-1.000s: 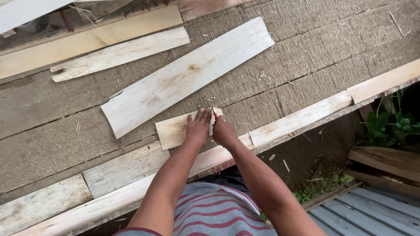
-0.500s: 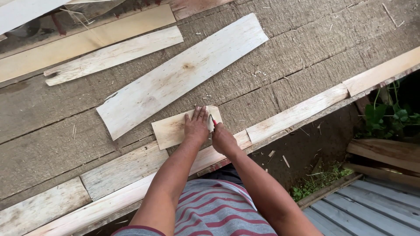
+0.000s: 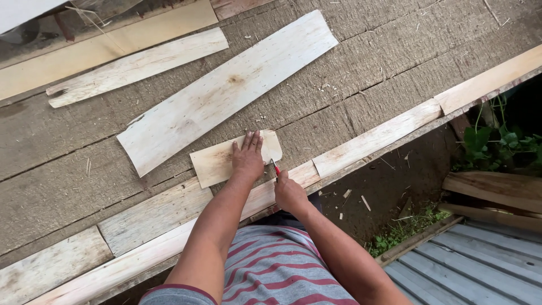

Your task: The person uses a red utility knife to cut a long, thin piece of light-colored wood on a wooden workbench. They make several cuts, separating the wood into smaller pieces and placing them aside. The person continues to cut and arrange the wood pieces throughout the clip.

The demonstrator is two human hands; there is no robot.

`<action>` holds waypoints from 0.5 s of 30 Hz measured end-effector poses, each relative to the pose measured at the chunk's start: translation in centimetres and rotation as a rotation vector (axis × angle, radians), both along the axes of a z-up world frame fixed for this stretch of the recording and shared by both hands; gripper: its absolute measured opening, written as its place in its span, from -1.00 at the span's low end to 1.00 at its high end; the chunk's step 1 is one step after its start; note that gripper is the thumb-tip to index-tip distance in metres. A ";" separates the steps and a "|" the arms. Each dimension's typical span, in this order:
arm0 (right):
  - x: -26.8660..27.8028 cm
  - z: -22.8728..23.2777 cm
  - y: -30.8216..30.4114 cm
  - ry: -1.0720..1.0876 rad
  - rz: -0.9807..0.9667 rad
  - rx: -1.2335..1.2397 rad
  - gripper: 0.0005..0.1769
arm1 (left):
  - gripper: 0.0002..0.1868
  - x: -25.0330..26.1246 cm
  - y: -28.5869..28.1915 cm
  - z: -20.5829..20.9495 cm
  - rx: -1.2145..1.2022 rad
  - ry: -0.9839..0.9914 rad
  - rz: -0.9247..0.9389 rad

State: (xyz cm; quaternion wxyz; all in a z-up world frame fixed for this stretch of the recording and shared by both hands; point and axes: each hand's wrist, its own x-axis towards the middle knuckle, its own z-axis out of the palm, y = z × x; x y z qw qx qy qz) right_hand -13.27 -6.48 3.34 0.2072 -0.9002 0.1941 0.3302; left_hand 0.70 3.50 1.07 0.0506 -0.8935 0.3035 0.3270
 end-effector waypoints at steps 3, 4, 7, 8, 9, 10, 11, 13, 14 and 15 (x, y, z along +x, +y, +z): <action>-0.9 -0.2 -0.1 -0.013 0.016 -0.009 -0.65 | -0.13 0.1 -0.1 0.6 0.013 0.012 0.000; -1.2 -0.3 -0.1 -0.008 0.013 -0.003 -0.65 | -0.13 0.1 -0.1 0.8 0.015 0.019 -0.002; -2.2 -0.8 -0.3 -0.005 0.010 0.000 -0.63 | -0.16 0.2 0.1 3.2 0.063 -0.002 -0.026; -2.4 -0.4 -0.6 0.001 0.008 0.003 -0.63 | -0.16 -0.1 0.3 3.9 0.066 0.004 -0.028; -2.5 0.1 -0.9 -0.005 0.007 0.042 -0.61 | -0.11 -0.3 0.5 4.7 0.064 0.001 -0.038; -1.8 0.5 -1.3 -0.026 0.003 0.080 -0.59 | -0.06 0.3 0.6 5.6 0.061 -0.016 -0.050; -1.0 1.7 -1.4 -0.034 0.000 0.082 -0.59 | -0.06 0.8 0.9 5.7 0.064 -0.025 -0.054; -0.8 4.1 -1.5 -0.062 -0.054 0.066 -0.60 | 0.03 0.4 1.7 5.7 0.027 -0.053 -0.101; -0.2 3.7 -1.7 -0.062 -0.045 0.066 -0.60 | 0.03 0.2 1.7 6.2 0.027 -0.054 -0.091; 0.4 3.4 -1.8 -0.080 -0.053 0.036 -0.58 | 0.00 -0.1 1.6 6.6 0.038 -0.057 -0.080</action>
